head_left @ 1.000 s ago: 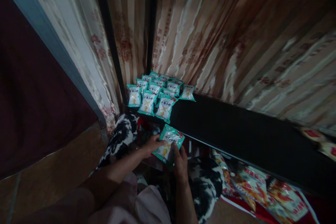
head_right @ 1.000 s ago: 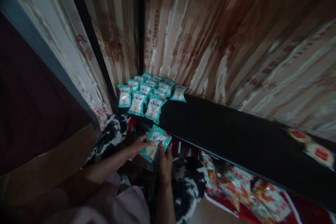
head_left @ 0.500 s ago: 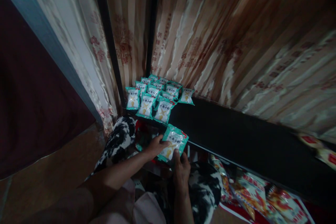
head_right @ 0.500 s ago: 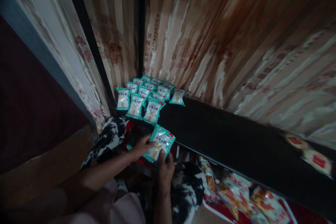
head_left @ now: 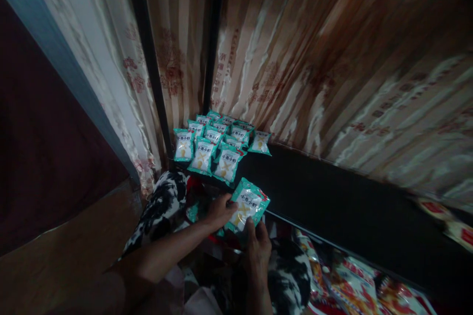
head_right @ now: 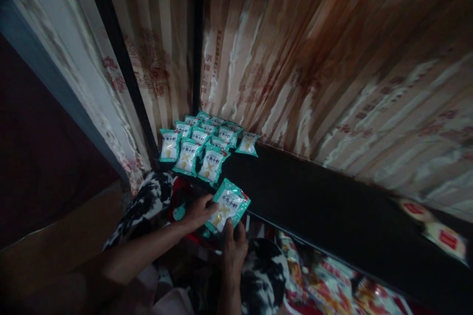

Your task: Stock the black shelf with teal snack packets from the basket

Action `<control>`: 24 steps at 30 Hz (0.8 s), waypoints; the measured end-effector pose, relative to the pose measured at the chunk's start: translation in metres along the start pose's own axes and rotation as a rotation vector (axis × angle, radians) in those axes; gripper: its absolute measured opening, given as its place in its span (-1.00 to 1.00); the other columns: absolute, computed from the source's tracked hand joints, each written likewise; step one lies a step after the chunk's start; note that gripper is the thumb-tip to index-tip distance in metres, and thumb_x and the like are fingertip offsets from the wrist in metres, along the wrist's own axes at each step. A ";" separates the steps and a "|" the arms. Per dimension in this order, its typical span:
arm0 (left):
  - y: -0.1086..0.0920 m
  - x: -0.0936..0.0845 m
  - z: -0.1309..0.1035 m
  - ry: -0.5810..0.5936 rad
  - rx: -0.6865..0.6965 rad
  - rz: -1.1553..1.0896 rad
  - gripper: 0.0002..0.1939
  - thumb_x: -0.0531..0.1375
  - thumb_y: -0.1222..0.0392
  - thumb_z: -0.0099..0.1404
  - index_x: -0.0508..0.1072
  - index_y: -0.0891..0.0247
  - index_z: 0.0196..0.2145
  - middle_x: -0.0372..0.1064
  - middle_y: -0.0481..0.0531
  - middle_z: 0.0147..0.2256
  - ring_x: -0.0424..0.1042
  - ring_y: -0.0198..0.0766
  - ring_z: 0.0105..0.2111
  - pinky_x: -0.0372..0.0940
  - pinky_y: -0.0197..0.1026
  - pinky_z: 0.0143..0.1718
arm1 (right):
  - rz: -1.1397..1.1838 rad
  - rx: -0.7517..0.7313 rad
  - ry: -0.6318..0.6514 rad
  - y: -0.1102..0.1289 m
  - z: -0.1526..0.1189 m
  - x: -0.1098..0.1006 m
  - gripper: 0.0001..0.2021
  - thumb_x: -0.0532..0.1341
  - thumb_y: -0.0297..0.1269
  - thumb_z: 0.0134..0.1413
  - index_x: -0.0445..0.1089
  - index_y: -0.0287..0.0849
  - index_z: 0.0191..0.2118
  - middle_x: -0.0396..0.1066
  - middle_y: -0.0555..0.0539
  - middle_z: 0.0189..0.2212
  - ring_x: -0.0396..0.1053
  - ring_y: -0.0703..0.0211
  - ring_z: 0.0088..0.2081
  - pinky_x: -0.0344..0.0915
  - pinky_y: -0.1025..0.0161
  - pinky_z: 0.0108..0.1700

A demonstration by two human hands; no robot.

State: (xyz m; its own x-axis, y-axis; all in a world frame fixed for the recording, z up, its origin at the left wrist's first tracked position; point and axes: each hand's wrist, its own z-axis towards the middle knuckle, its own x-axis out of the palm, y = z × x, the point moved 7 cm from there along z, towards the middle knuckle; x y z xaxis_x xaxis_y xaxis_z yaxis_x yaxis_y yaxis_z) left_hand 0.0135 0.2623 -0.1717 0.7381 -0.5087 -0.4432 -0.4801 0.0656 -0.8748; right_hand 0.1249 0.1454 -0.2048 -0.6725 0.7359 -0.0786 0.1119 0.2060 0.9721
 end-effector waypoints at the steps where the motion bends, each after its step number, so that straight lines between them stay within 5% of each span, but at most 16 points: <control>1: -0.002 0.000 0.001 -0.013 0.004 0.016 -0.77 0.07 0.15 0.23 0.43 0.28 -0.23 0.43 0.02 -0.24 0.40 -0.20 -0.20 0.26 -0.25 -0.16 | -0.025 0.002 -0.009 0.003 0.001 -0.002 -0.46 0.21 0.15 -0.15 0.40 -0.21 -0.16 0.51 -0.12 -0.28 0.43 0.01 -0.27 0.34 0.22 -0.28; 7: -0.003 0.007 0.010 -0.035 -0.048 -0.005 -0.54 0.13 0.15 0.20 0.30 0.31 0.05 0.40 0.13 -0.08 0.40 -0.16 -0.12 0.26 -0.23 -0.09 | -0.157 0.005 -0.048 0.017 0.011 -0.015 -0.37 0.18 0.21 -0.19 0.42 -0.24 -0.13 0.52 -0.14 -0.30 0.44 -0.03 -0.27 0.34 0.22 -0.31; 24: -0.040 0.005 0.013 -0.113 0.195 0.105 -0.51 0.09 0.30 0.19 0.21 0.33 0.10 0.32 0.19 0.03 0.32 -0.13 0.04 0.20 -0.11 0.10 | -0.264 -0.100 -0.104 0.046 0.052 -0.029 -0.41 0.17 0.20 -0.22 0.47 -0.26 -0.23 0.52 -0.16 -0.35 0.41 0.00 -0.31 0.28 0.23 -0.31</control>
State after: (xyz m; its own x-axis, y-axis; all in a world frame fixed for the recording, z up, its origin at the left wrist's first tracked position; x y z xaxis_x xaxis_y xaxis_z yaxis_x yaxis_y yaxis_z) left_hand 0.0427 0.2686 -0.1421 0.7422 -0.3920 -0.5436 -0.4648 0.2833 -0.8389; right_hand 0.1872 0.1669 -0.1697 -0.5897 0.7285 -0.3485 -0.1326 0.3384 0.9316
